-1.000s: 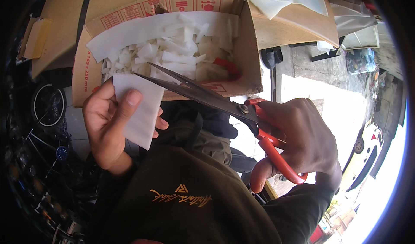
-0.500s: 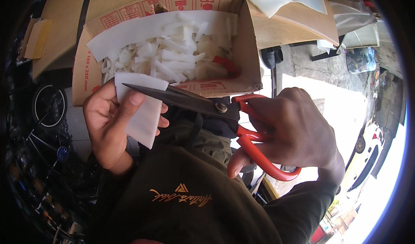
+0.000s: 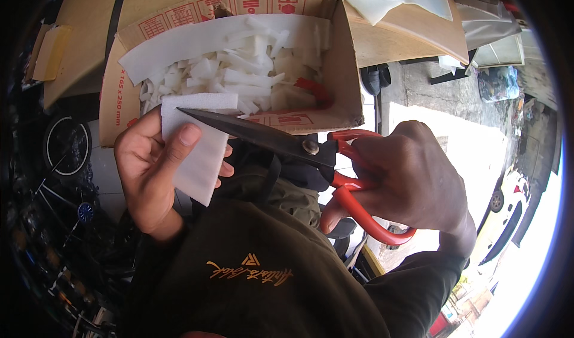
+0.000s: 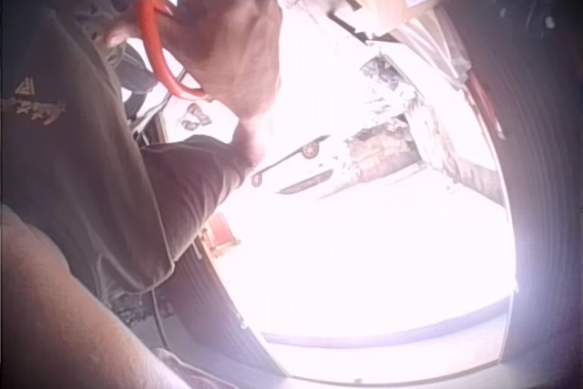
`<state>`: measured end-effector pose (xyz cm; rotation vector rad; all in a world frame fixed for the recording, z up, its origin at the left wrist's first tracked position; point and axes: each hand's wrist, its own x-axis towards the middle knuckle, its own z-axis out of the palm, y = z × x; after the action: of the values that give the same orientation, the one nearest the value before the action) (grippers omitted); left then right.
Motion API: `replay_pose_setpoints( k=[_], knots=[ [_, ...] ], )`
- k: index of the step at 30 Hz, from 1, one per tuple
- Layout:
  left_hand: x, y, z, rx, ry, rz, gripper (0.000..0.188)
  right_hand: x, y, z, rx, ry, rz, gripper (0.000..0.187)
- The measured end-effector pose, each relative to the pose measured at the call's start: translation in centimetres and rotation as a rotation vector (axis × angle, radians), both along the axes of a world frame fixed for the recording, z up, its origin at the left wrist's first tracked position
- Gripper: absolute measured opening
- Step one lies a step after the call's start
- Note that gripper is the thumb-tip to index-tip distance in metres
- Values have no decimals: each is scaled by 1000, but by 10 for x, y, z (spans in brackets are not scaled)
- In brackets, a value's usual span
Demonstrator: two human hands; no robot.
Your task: The person cuts strips of white foam by hand using shears and then places them into a cardboard box.
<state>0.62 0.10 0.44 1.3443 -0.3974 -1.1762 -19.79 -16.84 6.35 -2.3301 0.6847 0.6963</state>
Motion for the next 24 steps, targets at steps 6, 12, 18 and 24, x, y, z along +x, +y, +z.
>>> replay_pose_setpoints(
  k=[6, 12, 18, 24],
  knots=[
    [0, 0, -1, -37, 6, -23, 29, 8, -4, 9, 96, 250, 82, 111],
    [-1, 1, -4, -71, 5, -29, 25, 8, -3, 8, 66, 212, 124, 112],
    [0, 1, 0, -52, 36, -7, 26, 5, -6, 8, 56, 181, 119, 113],
    [-1, 2, -3, -58, 41, -69, 26, -6, 0, 2, -76, -197, 262, 94]
  ],
)
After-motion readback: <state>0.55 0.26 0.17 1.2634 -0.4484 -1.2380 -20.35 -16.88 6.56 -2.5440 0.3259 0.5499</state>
